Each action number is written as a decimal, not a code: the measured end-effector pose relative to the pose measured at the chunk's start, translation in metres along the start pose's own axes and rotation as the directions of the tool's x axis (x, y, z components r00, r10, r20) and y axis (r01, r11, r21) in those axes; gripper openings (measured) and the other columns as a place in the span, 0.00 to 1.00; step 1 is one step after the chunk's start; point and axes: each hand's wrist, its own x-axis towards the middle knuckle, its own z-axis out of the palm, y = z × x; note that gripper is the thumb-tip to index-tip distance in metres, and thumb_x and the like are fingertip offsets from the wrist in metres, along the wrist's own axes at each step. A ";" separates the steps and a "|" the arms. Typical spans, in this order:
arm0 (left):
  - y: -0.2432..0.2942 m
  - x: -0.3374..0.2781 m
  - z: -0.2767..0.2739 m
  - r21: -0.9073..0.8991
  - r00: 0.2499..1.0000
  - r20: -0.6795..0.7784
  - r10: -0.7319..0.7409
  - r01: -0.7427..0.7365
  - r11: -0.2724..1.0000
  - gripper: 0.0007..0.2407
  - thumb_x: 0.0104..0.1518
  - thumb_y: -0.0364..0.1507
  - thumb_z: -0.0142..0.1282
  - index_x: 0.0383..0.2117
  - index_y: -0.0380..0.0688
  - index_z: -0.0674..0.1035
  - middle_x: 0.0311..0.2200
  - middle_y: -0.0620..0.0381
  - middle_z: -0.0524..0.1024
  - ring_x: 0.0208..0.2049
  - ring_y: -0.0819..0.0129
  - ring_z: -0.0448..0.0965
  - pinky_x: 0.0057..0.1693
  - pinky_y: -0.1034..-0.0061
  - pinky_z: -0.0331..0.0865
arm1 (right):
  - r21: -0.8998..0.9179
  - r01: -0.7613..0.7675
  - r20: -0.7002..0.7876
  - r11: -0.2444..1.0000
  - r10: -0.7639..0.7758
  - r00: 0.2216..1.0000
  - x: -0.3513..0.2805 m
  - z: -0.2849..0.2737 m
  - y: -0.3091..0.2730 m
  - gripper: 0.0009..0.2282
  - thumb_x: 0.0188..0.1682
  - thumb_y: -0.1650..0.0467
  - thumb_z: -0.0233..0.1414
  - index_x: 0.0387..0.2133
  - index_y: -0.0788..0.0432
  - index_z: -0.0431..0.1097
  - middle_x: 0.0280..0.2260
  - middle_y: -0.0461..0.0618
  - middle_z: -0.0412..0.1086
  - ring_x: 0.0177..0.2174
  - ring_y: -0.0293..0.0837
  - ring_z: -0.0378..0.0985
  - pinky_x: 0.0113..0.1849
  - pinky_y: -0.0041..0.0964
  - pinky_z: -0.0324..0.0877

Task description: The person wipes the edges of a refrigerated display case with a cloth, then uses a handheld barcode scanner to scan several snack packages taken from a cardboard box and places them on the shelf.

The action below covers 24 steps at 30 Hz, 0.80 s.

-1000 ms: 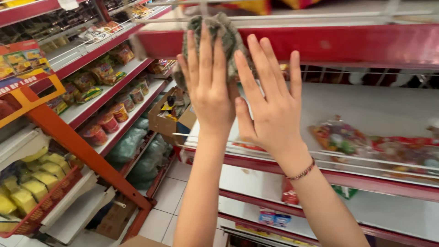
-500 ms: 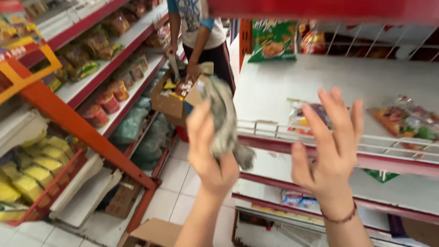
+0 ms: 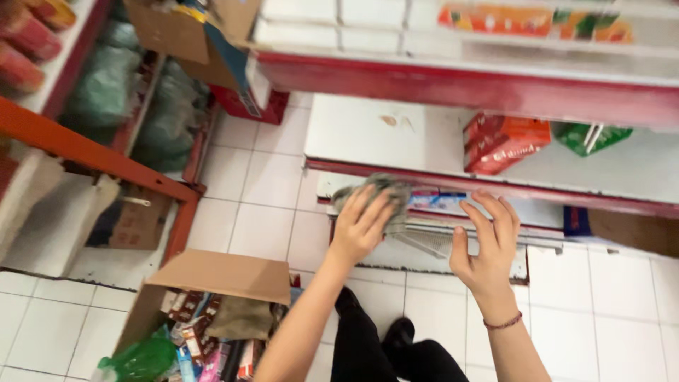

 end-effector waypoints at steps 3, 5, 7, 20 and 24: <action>-0.010 0.011 0.042 0.038 0.968 0.161 0.190 -0.199 0.979 0.15 0.60 0.27 0.57 0.54 0.45 0.81 0.64 0.59 0.68 0.67 0.56 0.66 0.73 0.57 0.58 | -0.024 -0.084 0.016 0.996 0.085 0.996 -0.029 0.008 0.014 0.17 0.43 0.78 0.54 0.48 0.63 0.71 0.55 0.58 0.67 0.57 0.58 0.67 0.62 0.55 0.59; -0.015 0.018 0.065 0.159 0.932 0.282 0.229 -0.280 0.947 0.17 0.60 0.31 0.55 0.57 0.49 0.81 0.67 0.64 0.67 0.69 0.63 0.63 0.74 0.60 0.51 | -0.031 -0.098 0.034 0.995 0.099 0.994 -0.042 0.012 0.021 0.17 0.44 0.79 0.53 0.49 0.62 0.70 0.55 0.57 0.66 0.58 0.57 0.68 0.63 0.55 0.58; -0.025 0.017 0.072 0.225 0.928 0.251 0.274 -0.331 0.916 0.16 0.64 0.31 0.55 0.58 0.54 0.81 0.68 0.69 0.65 0.70 0.68 0.59 0.76 0.62 0.44 | -0.038 -0.109 0.045 0.993 0.110 0.993 -0.047 0.017 0.026 0.18 0.45 0.79 0.53 0.50 0.62 0.70 0.55 0.57 0.66 0.58 0.56 0.68 0.63 0.55 0.58; -0.097 -0.014 0.044 0.312 0.888 0.239 0.393 -0.454 0.835 0.15 0.69 0.32 0.54 0.61 0.58 0.79 0.67 0.66 0.65 0.71 0.66 0.57 0.79 0.60 0.36 | 0.010 -0.278 0.038 0.961 0.277 0.960 -0.053 0.031 0.043 0.18 0.45 0.80 0.53 0.51 0.62 0.69 0.56 0.57 0.65 0.57 0.57 0.67 0.58 0.49 0.62; -0.065 0.013 0.072 0.178 0.780 0.283 0.557 -0.614 0.769 0.18 0.67 0.32 0.51 0.63 0.54 0.76 0.67 0.64 0.65 0.72 0.67 0.56 0.77 0.59 0.31 | 0.012 -0.344 0.047 0.939 0.343 0.938 -0.053 0.031 0.044 0.18 0.44 0.80 0.53 0.50 0.62 0.70 0.55 0.58 0.66 0.55 0.58 0.68 0.57 0.50 0.62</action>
